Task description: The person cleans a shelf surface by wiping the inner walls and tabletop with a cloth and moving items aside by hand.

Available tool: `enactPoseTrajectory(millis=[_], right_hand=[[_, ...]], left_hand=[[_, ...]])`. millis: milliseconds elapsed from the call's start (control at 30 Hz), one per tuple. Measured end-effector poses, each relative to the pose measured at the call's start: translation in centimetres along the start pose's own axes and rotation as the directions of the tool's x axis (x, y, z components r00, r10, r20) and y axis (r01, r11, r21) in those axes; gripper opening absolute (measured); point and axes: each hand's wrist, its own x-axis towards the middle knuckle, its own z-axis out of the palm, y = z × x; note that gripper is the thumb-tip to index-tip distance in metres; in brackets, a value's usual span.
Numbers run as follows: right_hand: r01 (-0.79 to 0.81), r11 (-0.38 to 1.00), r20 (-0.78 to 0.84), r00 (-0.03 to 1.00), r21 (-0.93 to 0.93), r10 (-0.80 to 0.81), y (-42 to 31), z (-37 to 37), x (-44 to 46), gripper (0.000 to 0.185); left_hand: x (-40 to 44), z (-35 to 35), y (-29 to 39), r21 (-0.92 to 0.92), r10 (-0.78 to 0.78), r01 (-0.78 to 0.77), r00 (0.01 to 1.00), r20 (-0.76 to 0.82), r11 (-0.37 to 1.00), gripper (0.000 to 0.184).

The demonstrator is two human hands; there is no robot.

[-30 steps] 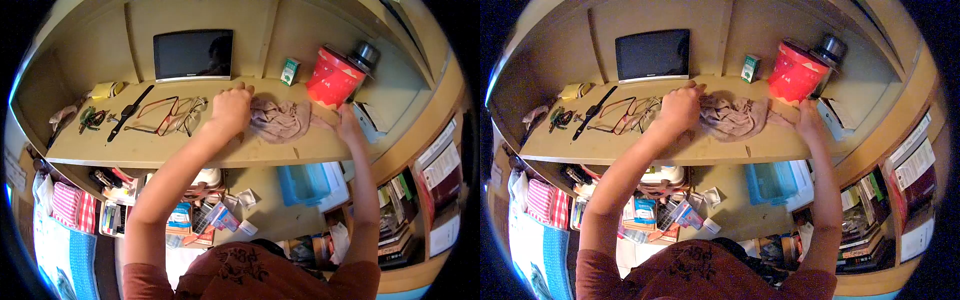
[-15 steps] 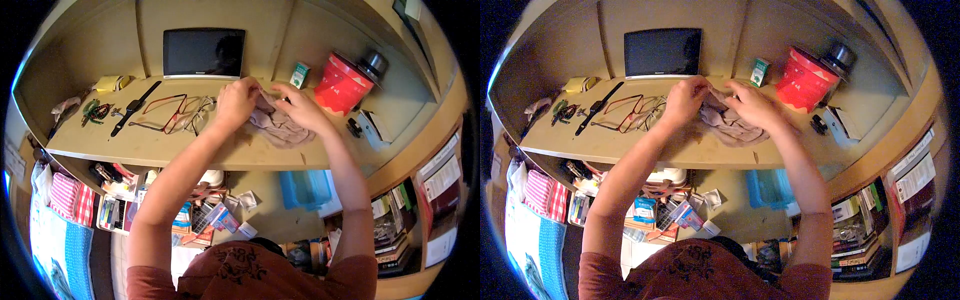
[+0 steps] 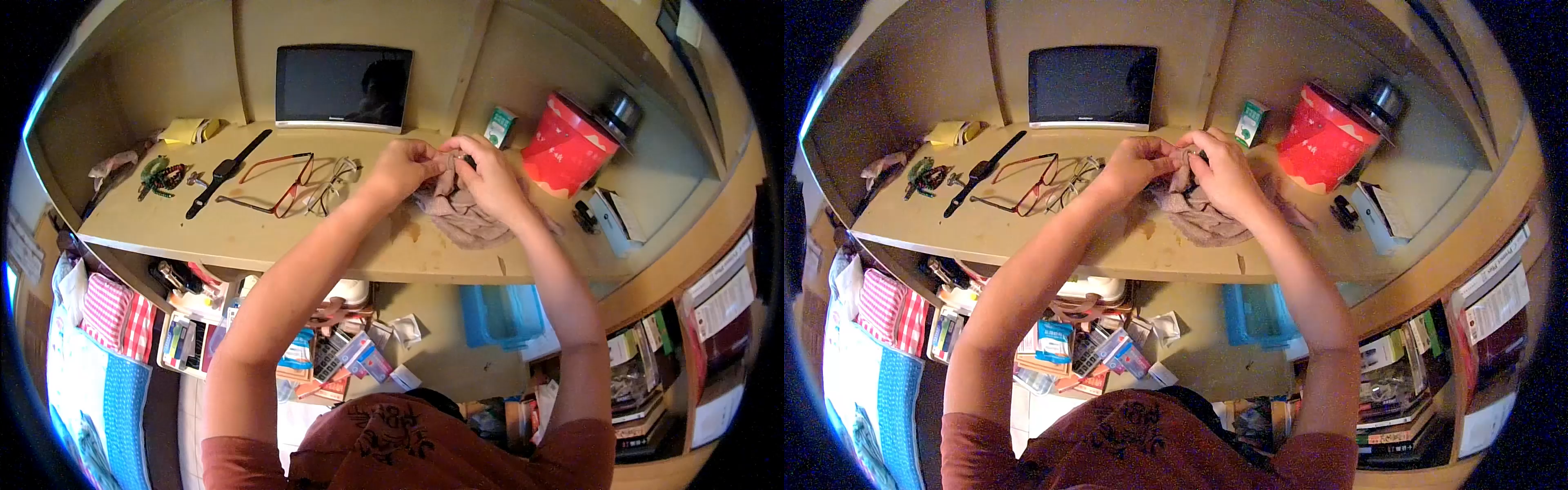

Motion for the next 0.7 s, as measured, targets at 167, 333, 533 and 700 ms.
enactPoseTrajectory(millis=[167, 333, 533, 700], right_hand=[[-0.214, 0.956, 0.319, 0.908, -0.202, 0.271, 1.8, -4.1, -0.7, 0.020], [-0.343, 0.936, 0.245, 0.917, 0.083, 0.314, 2.1, -4.3, -1.3, 0.018], [-0.316, 0.903, 0.248, 0.937, 0.290, 0.248, 1.9, -1.3, -1.3, 0.022], [-0.140, 0.989, 0.104, 0.985, 0.038, 0.136, 4.1, 1.3, -1.2, 0.021]], left_hand=[[0.3, -0.2, -1.0, 0.310, 0.094, -0.051, 0.988, -0.125, 0.949, 0.016], [0.0, 0.4, 0.1, 0.376, 0.108, -0.041, 0.981, -0.158, 0.926, 0.016], [0.2, 0.3, -0.4, 0.238, 0.091, -0.071, 0.993, -0.074, 0.969, 0.013], [0.2, 0.6, -0.6, 0.151, 0.037, -0.021, 0.994, -0.103, 0.988, 0.014]])
